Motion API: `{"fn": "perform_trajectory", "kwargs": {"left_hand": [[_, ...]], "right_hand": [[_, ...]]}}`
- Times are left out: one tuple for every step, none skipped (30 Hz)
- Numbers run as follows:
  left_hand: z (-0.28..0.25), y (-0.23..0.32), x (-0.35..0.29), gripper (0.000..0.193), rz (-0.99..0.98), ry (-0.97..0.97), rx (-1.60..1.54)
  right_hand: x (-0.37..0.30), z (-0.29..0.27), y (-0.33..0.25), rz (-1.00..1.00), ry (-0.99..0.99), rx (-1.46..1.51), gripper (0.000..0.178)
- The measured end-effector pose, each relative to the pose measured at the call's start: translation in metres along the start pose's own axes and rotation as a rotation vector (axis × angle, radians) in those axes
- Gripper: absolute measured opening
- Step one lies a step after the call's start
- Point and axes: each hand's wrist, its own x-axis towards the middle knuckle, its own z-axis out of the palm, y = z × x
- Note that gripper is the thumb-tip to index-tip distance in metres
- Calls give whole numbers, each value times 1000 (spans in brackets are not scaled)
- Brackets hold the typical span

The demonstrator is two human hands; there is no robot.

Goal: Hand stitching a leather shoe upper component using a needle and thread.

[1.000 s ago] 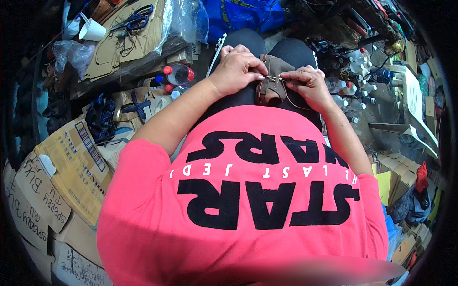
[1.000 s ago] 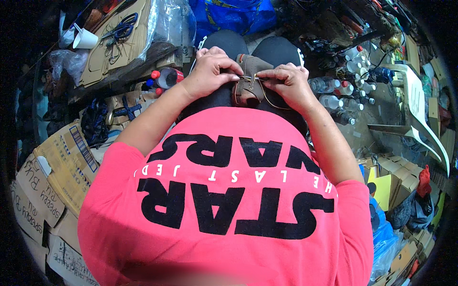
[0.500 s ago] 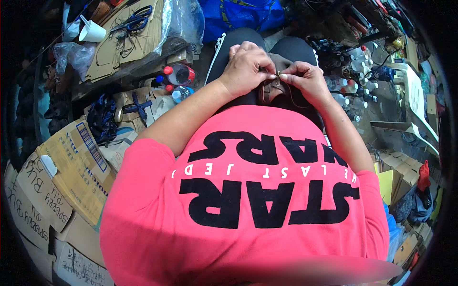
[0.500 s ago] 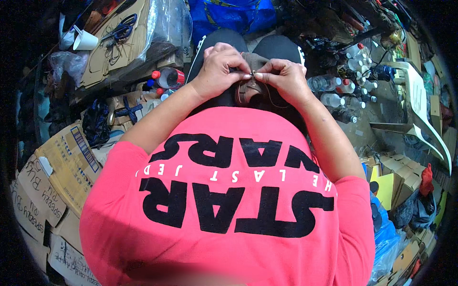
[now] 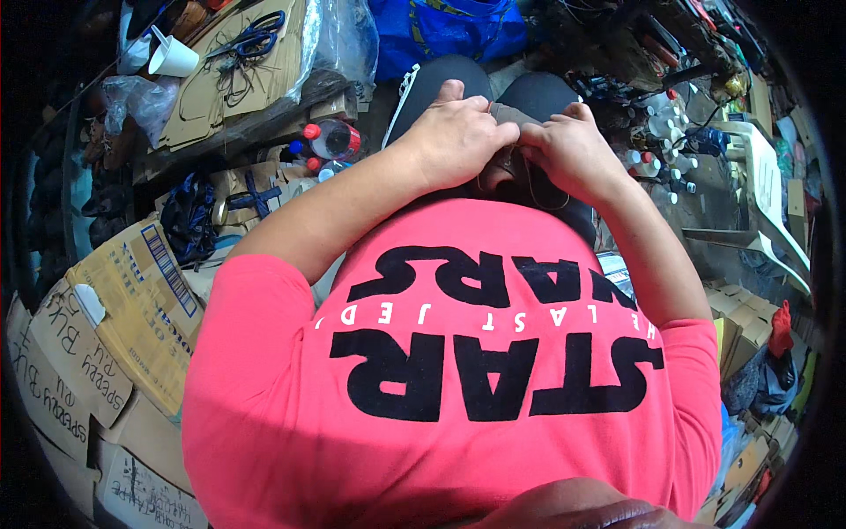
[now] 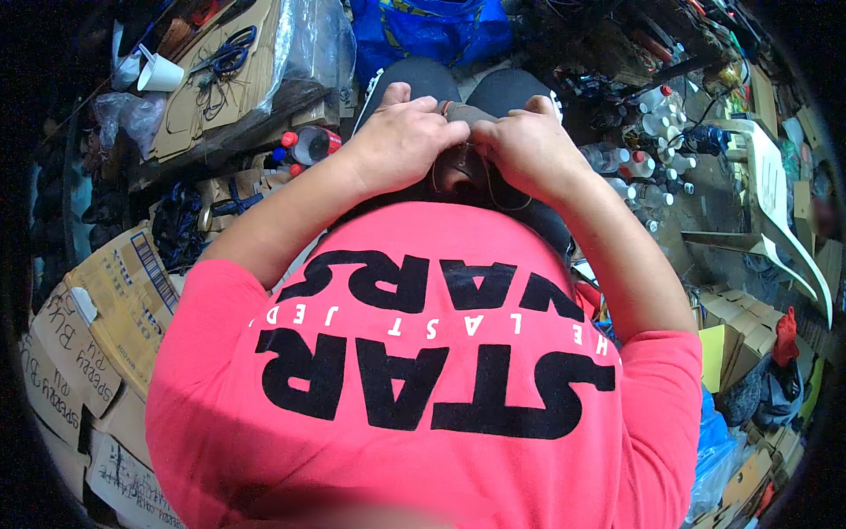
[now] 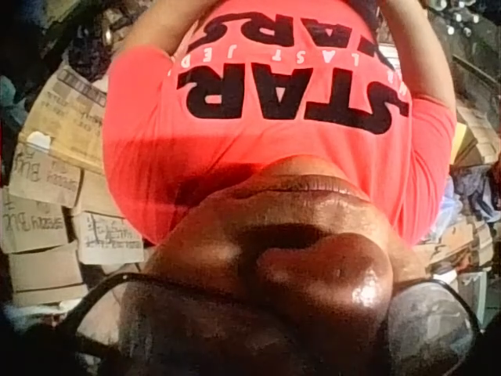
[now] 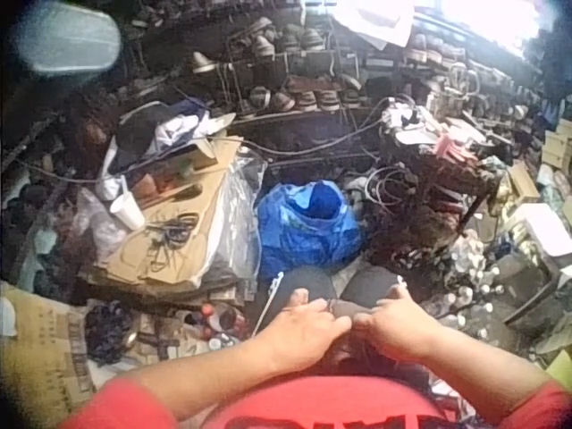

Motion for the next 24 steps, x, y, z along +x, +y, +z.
{"fn": "perform_trajectory", "kwargs": {"left_hand": [[0,-3,-1,8,-2,0,0],[-2,-8,-4,9,-18,-48,-26],[-4,-12,-9,11,-33,-97,-52],[-6,-15,-15,11,-34,-98,-53],[-7,-19,-23,12,-55,-107,-38],[-9,-25,-32,13,-74,-114,-26],[-12,-40,-48,13,-170,-98,-12],[-16,-60,-67,14,-270,-79,2],[-22,-74,-84,12,-440,-42,-224],[-26,-82,-96,9,-601,-4,-459],[-28,-87,-103,6,-666,88,-736],[-36,-87,-104,8,-726,186,-1008],[-40,-86,-98,11,-689,282,-1163],[-37,-80,-86,11,-690,286,-1163],[-32,-72,-70,12,-554,462,-1472],[-29,-64,-54,13,-388,636,-1774],[-32,-53,-41,13,-388,640,-1772],[-38,-40,-29,14,-436,648,-1984],[-42,-34,-24,15,-482,649,-2198],[-37,-39,-26,15,-480,650,-2199],[-31,-49,-34,14,-374,553,-2188],[-24,-61,-42,14,-270,446,-2173],[-18,-75,-57,10,-373,464,-2067],[-15,-94,-81,9,-489,552,-1976]], "right_hand": [[0,1,0,-19,17,3,4],[-1,3,1,-37,34,6,4],[-2,7,7,-78,78,41,1],[-6,9,13,-79,77,43,1],[-10,10,17,-69,99,25,2],[-15,10,23,-58,120,6,4],[-26,12,37,22,107,38,6],[-40,12,51,44,138,1,6],[-48,10,60,300,69,391,6],[-56,7,67,564,-9,778,8],[-59,7,74,517,110,973,13],[-57,5,79,458,232,1168,18],[-49,12,77,406,393,1396,21],[-41,18,74,341,450,1598,22],[-24,22,64,227,481,1756,22],[-11,22,51,111,515,1910,21],[-2,23,40,24,450,2053,20],[4,21,29,-66,380,2190,19],[4,15,19,96,420,2196,17],[2,17,23,96,419,2194,17],[-2,18,31,74,368,2116,16],[-9,18,42,56,325,2038,16],[-22,13,52,235,294,1950,17],[-31,-1,43,478,518,1619,19]]}}
